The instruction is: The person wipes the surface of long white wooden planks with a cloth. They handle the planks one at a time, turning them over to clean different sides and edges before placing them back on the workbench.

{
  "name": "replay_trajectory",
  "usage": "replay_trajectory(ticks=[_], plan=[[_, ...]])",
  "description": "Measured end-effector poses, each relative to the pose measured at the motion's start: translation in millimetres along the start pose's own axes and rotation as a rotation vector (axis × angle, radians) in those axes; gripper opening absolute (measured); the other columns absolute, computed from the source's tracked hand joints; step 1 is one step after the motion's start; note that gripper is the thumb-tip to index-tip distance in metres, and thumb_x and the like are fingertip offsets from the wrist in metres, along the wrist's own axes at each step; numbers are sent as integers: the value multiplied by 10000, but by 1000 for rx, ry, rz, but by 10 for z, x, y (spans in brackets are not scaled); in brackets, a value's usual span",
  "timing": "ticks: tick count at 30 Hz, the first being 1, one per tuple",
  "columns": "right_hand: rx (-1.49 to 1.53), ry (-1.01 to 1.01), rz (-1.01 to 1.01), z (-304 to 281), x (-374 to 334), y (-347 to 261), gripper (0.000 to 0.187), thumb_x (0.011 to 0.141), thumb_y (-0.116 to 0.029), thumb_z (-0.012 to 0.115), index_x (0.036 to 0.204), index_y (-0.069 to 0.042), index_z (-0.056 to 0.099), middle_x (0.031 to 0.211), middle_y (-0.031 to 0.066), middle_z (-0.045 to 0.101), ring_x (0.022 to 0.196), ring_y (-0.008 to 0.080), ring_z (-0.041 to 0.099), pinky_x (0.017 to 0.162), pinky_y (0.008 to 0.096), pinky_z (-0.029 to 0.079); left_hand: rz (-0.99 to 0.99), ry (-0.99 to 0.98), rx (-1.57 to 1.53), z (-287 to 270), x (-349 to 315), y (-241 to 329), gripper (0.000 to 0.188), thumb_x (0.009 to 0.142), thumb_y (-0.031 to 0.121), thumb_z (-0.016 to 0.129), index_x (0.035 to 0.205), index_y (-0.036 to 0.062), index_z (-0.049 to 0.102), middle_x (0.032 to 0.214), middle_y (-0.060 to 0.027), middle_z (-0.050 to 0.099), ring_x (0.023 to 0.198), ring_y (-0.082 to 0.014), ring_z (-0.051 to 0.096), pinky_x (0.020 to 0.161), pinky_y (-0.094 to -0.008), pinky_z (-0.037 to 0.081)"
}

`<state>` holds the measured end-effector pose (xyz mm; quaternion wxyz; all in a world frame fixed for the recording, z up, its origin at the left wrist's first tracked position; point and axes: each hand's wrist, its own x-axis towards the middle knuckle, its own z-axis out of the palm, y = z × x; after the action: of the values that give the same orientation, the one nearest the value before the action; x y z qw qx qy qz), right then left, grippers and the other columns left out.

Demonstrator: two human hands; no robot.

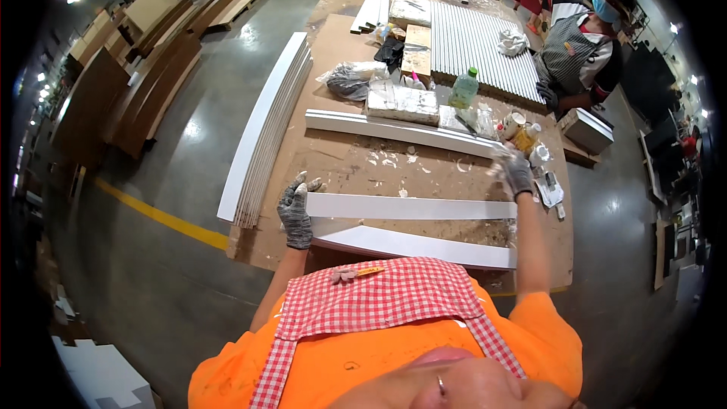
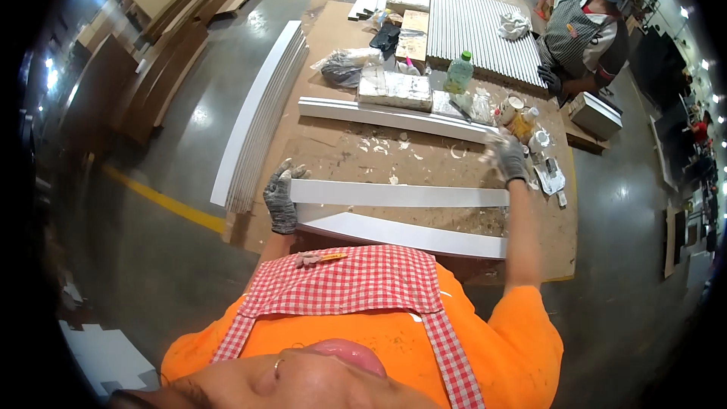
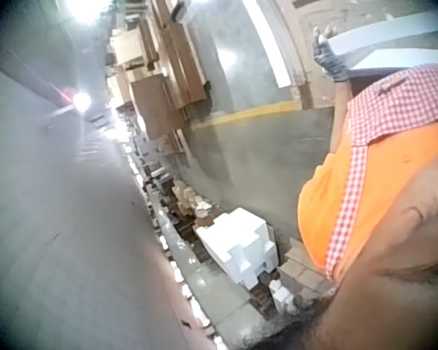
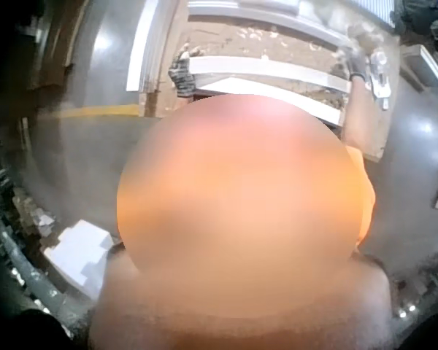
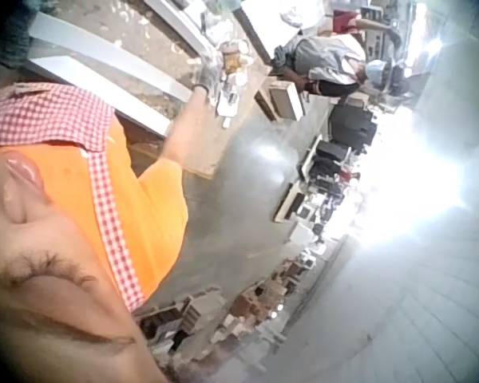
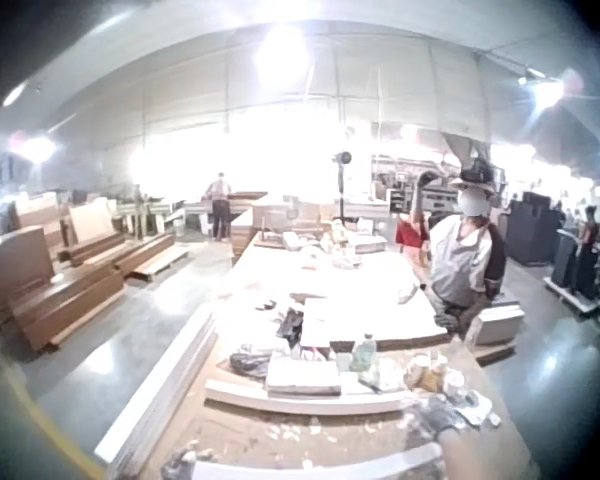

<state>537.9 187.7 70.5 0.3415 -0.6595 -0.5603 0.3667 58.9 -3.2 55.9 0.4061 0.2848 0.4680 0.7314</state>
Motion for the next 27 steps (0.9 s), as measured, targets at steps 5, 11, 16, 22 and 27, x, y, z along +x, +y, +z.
replay_trajectory(ticks=[5, 11, 16, 22, 27], plan=[[-75, -188, -278, 885, 226, 82, 687, 845, -380, 639, 1328, 15, 352, 1073, 209, 578, 959, 305, 585, 865, 363, 481, -9, -65, -70, 154, 82, -96, 327, 942, 110, 511, 1241, -20, 534, 1035, -200, 653, 872, -269, 668, 801, -363, 553], [-296, -507, -369, 1113, -276, -265, 878, 700, -484, 770, 1334, 16, 427, 1253, 186, 554, 1132, 294, 539, 1014, 385, 391, 126, -141, -64, 85, 65, -78, 407, 926, 173, 549, 1277, -27, 498, 1152, -193, 614, 919, -273, 657, 796, -365, 542], [-633, -1062, -229, 871, -691, -49, 654, 619, -401, 820, 1124, -33, 627, 1017, 129, 684, 890, 221, 631, 804, 347, 492, 253, -187, -56, 177, -17, -63, 385, 909, 213, 521, 1169, -67, 571, 1050, -199, 652, 897, -281, 660, 806, -389, 536], [-547, -823, -317, 698, -936, -210, 329, 666, -336, 750, 834, -59, 690, 717, 143, 664, 652, 276, 618, 634, 384, 480, 423, -312, 365, 66, -35, 69, 424, 925, 306, 466, 1088, -54, 618, 922, -161, 678, 790, -236, 654, 782, -368, 520], [-720, -455, -405, 512, -1487, -780, 301, 723, -293, 701, 944, -90, 674, 828, 157, 675, 783, 317, 648, 714, 416, 504, 191, -350, 522, -400, 84, 192, 292, 920, 197, 523, 1067, -19, 653, 912, -88, 678, 733, -116, 625, 618, -243, 519]])
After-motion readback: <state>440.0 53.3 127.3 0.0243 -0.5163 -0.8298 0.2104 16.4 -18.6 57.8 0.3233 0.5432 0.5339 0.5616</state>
